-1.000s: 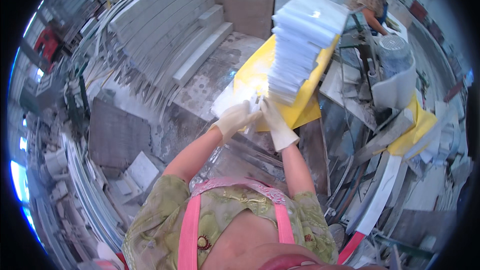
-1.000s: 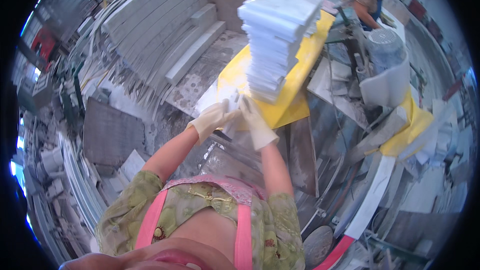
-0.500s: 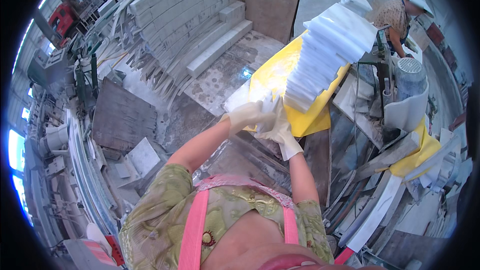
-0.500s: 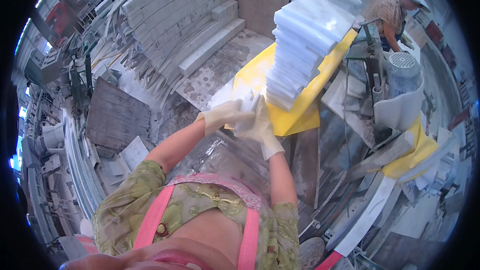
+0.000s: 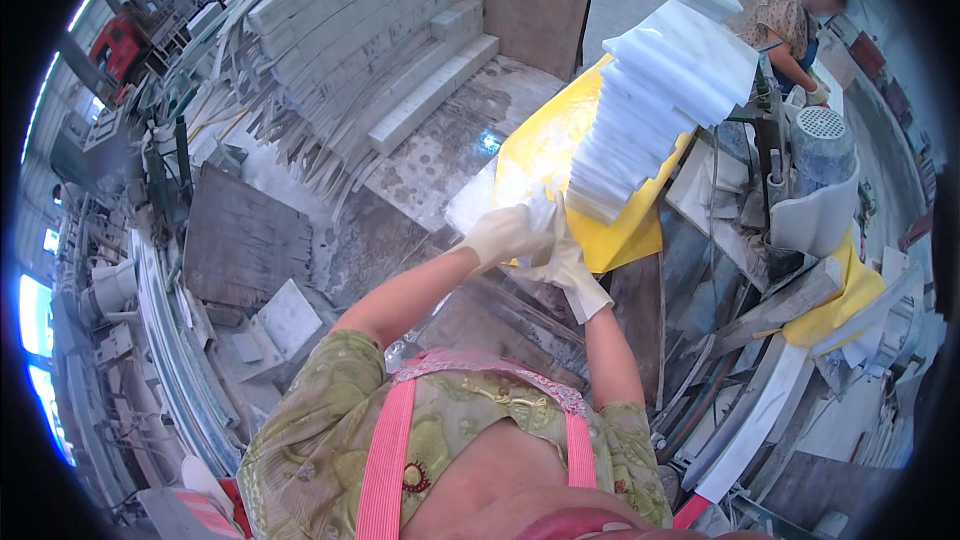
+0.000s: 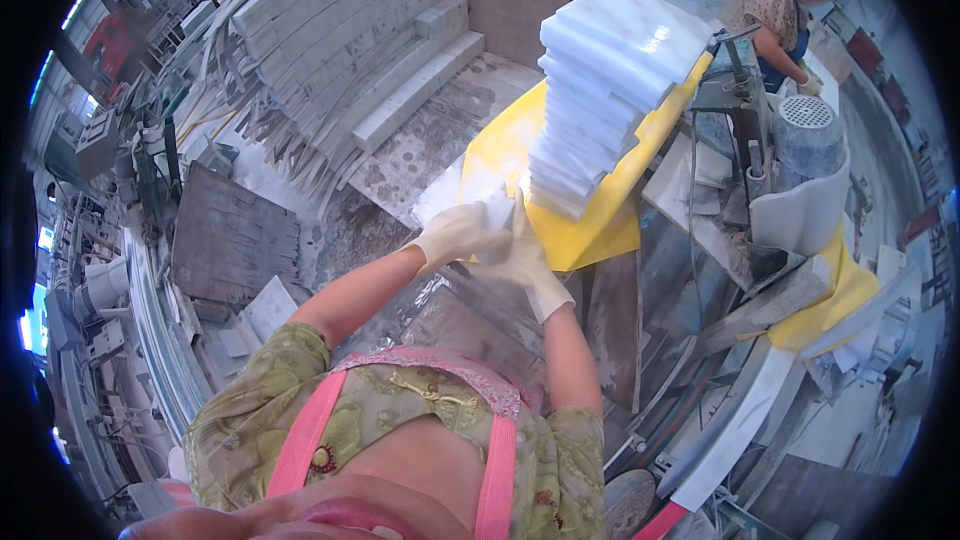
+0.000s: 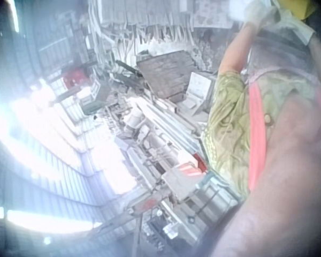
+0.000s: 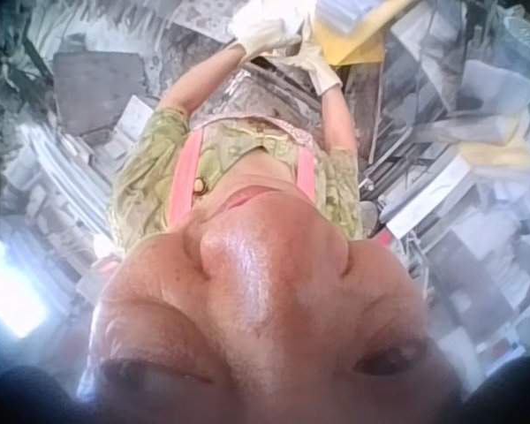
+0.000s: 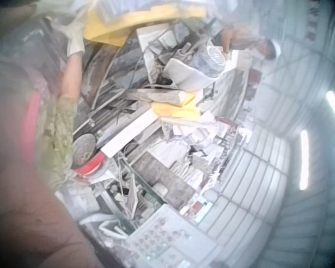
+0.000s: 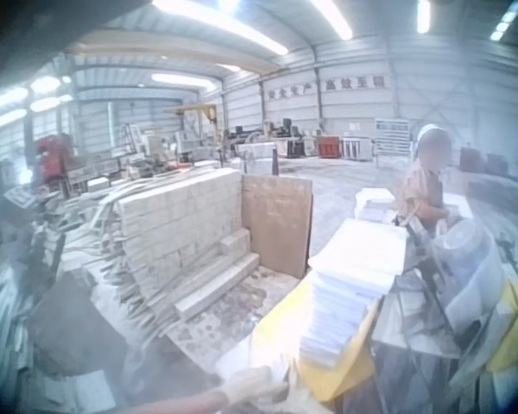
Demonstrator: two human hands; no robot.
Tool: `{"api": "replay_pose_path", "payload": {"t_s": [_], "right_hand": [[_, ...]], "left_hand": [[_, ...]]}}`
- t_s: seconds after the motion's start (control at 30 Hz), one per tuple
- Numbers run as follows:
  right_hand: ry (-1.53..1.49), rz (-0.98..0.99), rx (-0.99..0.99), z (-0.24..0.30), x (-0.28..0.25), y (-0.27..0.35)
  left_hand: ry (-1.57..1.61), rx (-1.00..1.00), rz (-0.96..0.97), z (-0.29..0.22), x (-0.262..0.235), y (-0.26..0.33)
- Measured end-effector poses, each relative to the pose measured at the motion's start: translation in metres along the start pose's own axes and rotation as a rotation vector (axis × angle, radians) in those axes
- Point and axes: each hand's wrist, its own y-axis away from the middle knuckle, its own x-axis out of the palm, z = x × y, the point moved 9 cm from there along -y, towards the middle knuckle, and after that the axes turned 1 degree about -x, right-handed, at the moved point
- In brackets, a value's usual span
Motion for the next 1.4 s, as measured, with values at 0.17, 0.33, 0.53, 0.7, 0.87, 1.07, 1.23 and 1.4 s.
{"api": "replay_pose_path", "payload": {"t_s": [0.17, 0.33, 0.53, 0.7, 0.87, 1.07, 1.23, 1.4], "right_hand": [[0.093, -0.027, 0.010, 0.002, -0.002, -0.003], [0.231, -0.248, -0.107, 0.012, 0.009, 0.008], [0.388, -0.143, 0.108, -0.018, 0.026, 0.011], [0.477, -0.080, 0.156, -0.015, 0.025, 0.014], [0.565, -0.133, 0.120, 0.003, 0.020, 0.019], [0.462, -0.059, 0.202, -0.011, 0.020, 0.020], [0.454, -0.144, 0.137, -0.012, 0.021, 0.019], [0.318, -0.250, 0.003, -0.009, 0.017, 0.016]], "left_hand": [[0.063, -0.016, 0.097, -0.001, 0.000, 0.001], [-0.166, 0.156, -0.020, 0.006, -0.009, 0.001], [0.108, 0.151, 0.007, 0.030, -0.003, 0.006], [0.241, 0.054, 0.032, 0.016, -0.010, 0.005], [0.004, 0.041, 0.038, 0.011, -0.009, 0.010], [0.065, 0.037, 0.145, 0.014, 0.000, 0.007], [-0.019, 0.042, 0.108, 0.015, 0.002, 0.005], [-0.191, 0.206, -0.030, 0.005, -0.005, 0.012]]}}
